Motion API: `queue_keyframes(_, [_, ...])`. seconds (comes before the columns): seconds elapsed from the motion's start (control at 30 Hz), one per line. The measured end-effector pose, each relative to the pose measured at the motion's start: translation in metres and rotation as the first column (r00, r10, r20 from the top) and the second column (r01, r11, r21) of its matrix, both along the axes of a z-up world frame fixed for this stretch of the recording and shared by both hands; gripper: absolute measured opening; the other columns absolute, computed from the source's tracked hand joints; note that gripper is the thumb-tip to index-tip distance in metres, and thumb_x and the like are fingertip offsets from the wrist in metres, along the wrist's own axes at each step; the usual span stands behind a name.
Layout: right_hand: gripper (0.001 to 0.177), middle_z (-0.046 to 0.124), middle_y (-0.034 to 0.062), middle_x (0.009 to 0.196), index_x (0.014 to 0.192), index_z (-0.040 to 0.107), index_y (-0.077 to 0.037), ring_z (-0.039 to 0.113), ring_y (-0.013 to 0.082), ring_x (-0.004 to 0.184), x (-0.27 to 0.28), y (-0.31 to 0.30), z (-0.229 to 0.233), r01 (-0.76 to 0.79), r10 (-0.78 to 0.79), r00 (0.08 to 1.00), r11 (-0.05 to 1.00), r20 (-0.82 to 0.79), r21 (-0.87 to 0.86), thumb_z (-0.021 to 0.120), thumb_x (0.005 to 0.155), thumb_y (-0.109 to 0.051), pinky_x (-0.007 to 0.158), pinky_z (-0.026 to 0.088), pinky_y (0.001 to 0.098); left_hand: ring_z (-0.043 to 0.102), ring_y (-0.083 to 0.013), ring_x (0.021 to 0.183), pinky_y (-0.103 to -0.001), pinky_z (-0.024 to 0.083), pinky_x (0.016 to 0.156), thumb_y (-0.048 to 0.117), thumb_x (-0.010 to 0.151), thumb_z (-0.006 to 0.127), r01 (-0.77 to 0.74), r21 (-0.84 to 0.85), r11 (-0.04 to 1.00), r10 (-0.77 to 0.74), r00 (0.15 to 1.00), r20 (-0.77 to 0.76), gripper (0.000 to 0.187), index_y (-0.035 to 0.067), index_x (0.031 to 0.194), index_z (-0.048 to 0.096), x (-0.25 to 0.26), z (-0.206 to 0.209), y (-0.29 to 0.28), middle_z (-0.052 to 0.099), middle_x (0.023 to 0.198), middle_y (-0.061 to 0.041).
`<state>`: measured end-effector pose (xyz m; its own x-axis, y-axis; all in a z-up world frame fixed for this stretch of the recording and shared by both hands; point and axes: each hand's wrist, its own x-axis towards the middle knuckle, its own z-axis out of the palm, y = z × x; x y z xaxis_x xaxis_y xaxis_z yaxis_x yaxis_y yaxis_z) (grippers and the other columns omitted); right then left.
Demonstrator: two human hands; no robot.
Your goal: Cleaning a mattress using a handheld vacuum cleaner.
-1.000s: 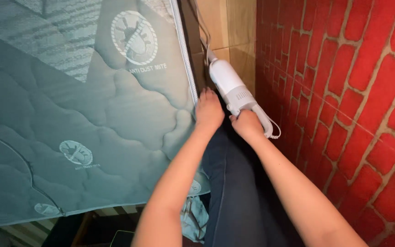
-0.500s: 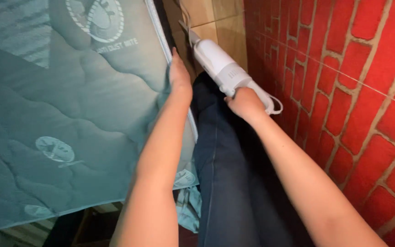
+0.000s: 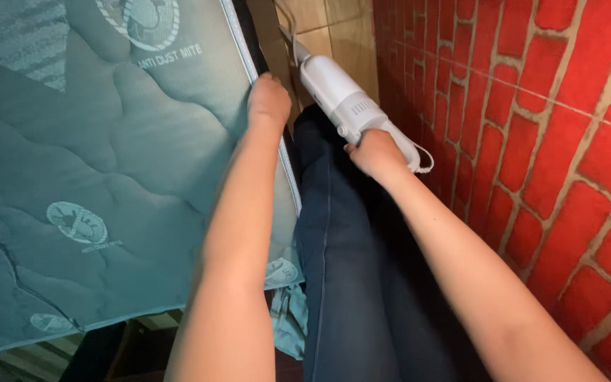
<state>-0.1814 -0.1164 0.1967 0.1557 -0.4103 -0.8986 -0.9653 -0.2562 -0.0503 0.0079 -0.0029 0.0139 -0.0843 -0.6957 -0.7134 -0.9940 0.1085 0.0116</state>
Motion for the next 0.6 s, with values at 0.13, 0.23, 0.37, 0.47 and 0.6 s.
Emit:
queue_keyframes(0.13, [0.046, 0.072, 0.0288, 0.097, 0.104, 0.074, 0.004, 0.071, 0.0434, 0.092, -0.019, 0.010, -0.038, -0.050, 0.059, 0.986, 0.997, 0.155, -0.062, 0.077, 0.086, -0.038, 0.085, 0.056, 0.0480, 0.064, -0.0188, 0.118, -0.041, 0.038, 0.101, 0.024, 0.100, 0.051, 0.028, 0.042, 0.999, -0.028, 1.000, 0.000, 0.032, 0.018, 0.114, 0.079, 0.000, 0.010, -0.004, 0.075, 0.120, -0.001])
queue_keyframes(0.23, [0.048, 0.072, 0.0290, 0.099, 0.105, 0.074, 0.003, 0.071, 0.0435, 0.094, 0.004, 0.011, -0.037, -0.008, 0.010, 0.995, 1.000, 0.095, -0.022, 0.075, 0.089, -0.042, 0.086, 0.056, 0.0485, 0.064, -0.0185, 0.120, -0.040, 0.039, 0.102, 0.023, 0.103, 0.052, 0.028, 0.051, 0.998, -0.027, 0.999, -0.018, 0.032, 0.017, 0.114, 0.081, 0.002, 0.012, 0.003, 0.077, 0.119, -0.002])
queue_keyframes(0.37, [0.050, 0.072, 0.0280, 0.106, 0.110, 0.072, 0.004, 0.072, 0.0409, 0.099, 0.027, -0.001, -0.042, 0.017, -0.017, 0.995, 1.000, 0.098, -0.001, 0.074, 0.090, -0.041, 0.089, 0.056, 0.0462, 0.061, -0.0195, 0.121, -0.039, 0.038, 0.102, 0.023, 0.099, 0.054, 0.063, 0.056, 0.996, -0.063, 0.998, -0.010, 0.030, 0.018, 0.115, 0.079, 0.007, 0.042, -0.012, 0.075, 0.118, 0.001])
queue_keyframes(0.47, [0.050, 0.071, 0.0268, 0.111, 0.112, 0.071, 0.003, 0.070, 0.0407, 0.103, 0.038, -0.003, -0.036, -0.031, 0.031, 0.995, 1.000, 0.097, 0.004, 0.075, 0.088, -0.040, 0.090, 0.055, 0.0467, 0.059, -0.0192, 0.123, -0.038, 0.037, 0.101, 0.023, 0.100, 0.054, 0.073, 0.069, 0.995, -0.073, 0.997, -0.002, 0.029, 0.018, 0.114, 0.079, 0.007, 0.051, -0.010, 0.075, 0.118, 0.001])
queue_keyframes(0.6, [0.049, 0.072, 0.0257, 0.106, 0.112, 0.072, 0.001, 0.070, 0.0385, 0.097, 0.028, -0.006, -0.038, -0.121, 0.118, 0.987, 0.993, 0.108, 0.015, 0.079, 0.082, -0.036, 0.086, 0.055, 0.0452, 0.059, -0.0179, 0.122, -0.038, 0.036, 0.102, 0.023, 0.100, 0.055, 0.046, 0.075, 0.996, -0.046, 0.999, -0.002, 0.029, 0.018, 0.113, 0.080, 0.005, 0.037, -0.007, 0.076, 0.117, 0.001])
